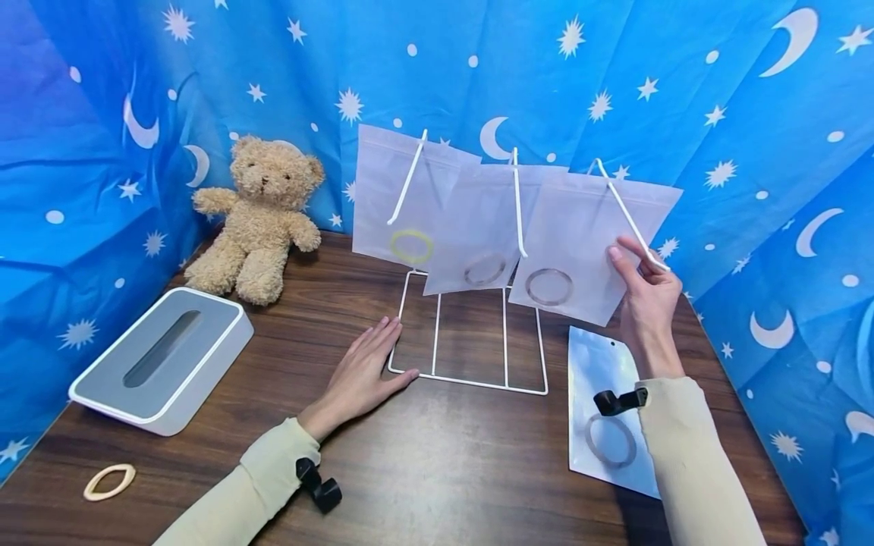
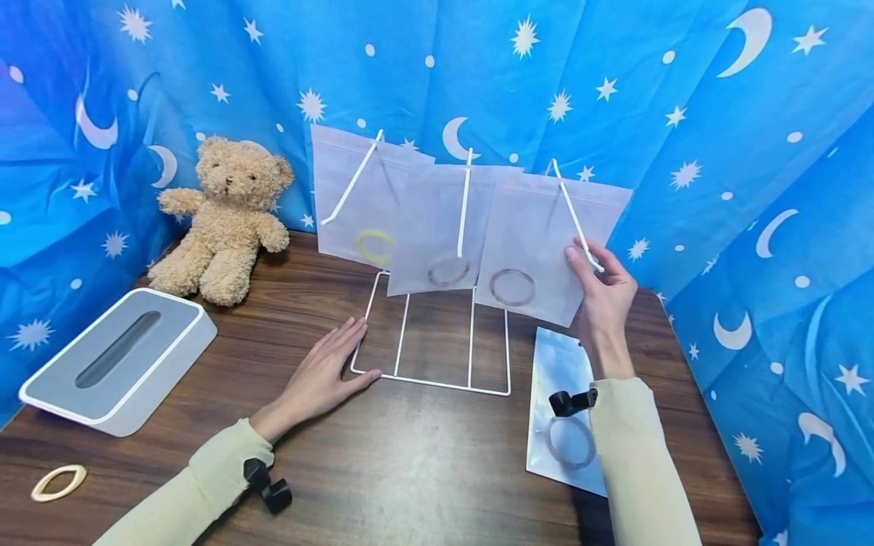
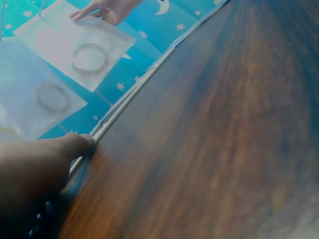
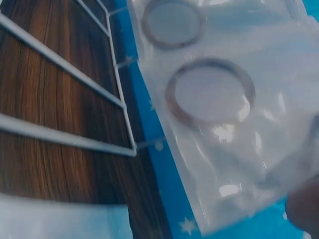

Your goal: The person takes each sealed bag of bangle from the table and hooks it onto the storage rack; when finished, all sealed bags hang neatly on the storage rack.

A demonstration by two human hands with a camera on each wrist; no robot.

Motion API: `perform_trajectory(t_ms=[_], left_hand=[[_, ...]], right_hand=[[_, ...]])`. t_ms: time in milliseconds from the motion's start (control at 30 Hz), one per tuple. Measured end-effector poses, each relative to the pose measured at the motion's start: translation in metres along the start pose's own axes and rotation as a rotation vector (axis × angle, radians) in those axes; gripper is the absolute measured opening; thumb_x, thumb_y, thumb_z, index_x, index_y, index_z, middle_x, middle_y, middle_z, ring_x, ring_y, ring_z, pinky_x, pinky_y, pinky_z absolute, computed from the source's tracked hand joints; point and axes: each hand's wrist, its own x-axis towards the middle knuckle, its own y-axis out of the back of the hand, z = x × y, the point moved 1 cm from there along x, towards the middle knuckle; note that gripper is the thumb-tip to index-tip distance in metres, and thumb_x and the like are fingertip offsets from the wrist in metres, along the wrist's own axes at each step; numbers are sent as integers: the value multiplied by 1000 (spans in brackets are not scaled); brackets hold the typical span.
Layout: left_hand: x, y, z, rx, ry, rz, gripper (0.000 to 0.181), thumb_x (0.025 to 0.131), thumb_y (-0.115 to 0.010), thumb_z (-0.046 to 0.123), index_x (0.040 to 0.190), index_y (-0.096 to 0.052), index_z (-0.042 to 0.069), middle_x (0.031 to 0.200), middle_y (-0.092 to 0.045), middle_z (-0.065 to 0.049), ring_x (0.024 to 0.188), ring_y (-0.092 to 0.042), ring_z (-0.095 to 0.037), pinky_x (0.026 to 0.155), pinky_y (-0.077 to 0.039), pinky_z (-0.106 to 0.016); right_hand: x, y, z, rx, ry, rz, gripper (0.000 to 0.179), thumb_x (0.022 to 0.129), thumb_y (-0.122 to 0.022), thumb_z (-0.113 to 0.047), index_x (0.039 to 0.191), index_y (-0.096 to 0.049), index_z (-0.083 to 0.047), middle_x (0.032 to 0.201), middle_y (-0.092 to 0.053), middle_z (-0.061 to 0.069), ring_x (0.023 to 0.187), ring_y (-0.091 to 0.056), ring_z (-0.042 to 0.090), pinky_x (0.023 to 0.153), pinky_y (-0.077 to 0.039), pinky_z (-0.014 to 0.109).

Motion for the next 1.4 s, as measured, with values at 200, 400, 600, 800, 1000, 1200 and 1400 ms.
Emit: perform_trajectory(t_ms=[200,400,600,800,1000,1200,1400], left_hand=[[0,1,0,-4,-9,13,86,89,-63,56,147,-39,-3,154,-36,-14,144,-26,-27,117,-19,-43],[1,1,0,1,-16,7,86,89,-63,56,147,-39,-4,153,-36,-15,144,-26,-28,117,-20,-45],[1,1,1,3,-17,25,87,88,-66,55,146,-41,-4,153,-37,-15,143,-27,-28,116,-20,-45],[1,1,0,13,-24,19,86,89,-64,55,146,-40,-4,153,-37,-15,143,-27,-29,116,-21,-45],[1,1,1,0,-23,17,85,90,-63,55,146,-40,-4,153,-36,-15,144,-27,-28,117,-20,-45],[1,1,2,10,-26,18,85,90,-62,56,147,-40,-3,154,-35,-14,144,-26,-27,116,-20,-44],[1,0,2,2,-21,10,85,90,-63,55,147,-39,-3,153,-36,-15,144,-26,-28,117,-20,-44]], right_hand=[[-21,34,-21,6,30,-84,40,88,-69,4,127,-60,9,138,-53,18,133,-43,28,110,-34,32],[-65,78,-39,-589,-180,-41,56,97,-63,-21,145,-39,-4,139,-47,20,126,-47,30,94,-48,21],[-104,102,-36,-1345,-455,-346,90,96,-54,-53,144,-21,15,130,-36,40,115,-42,55,86,-44,65],[-116,108,-22,-1498,-640,-302,96,87,-64,-59,130,-30,19,116,-36,40,106,-39,55,86,-38,68],[-122,111,-13,-1490,-632,-268,100,82,-73,-55,130,-28,20,116,-31,43,109,-31,58,89,-35,70],[-121,113,-10,-1491,-594,-226,97,80,-77,-49,129,-29,20,115,-31,45,107,-29,57,89,-33,67],[-121,121,-8,-1382,-529,-174,81,80,-80,-41,123,-36,13,116,-31,39,102,-33,51,81,-38,60]])
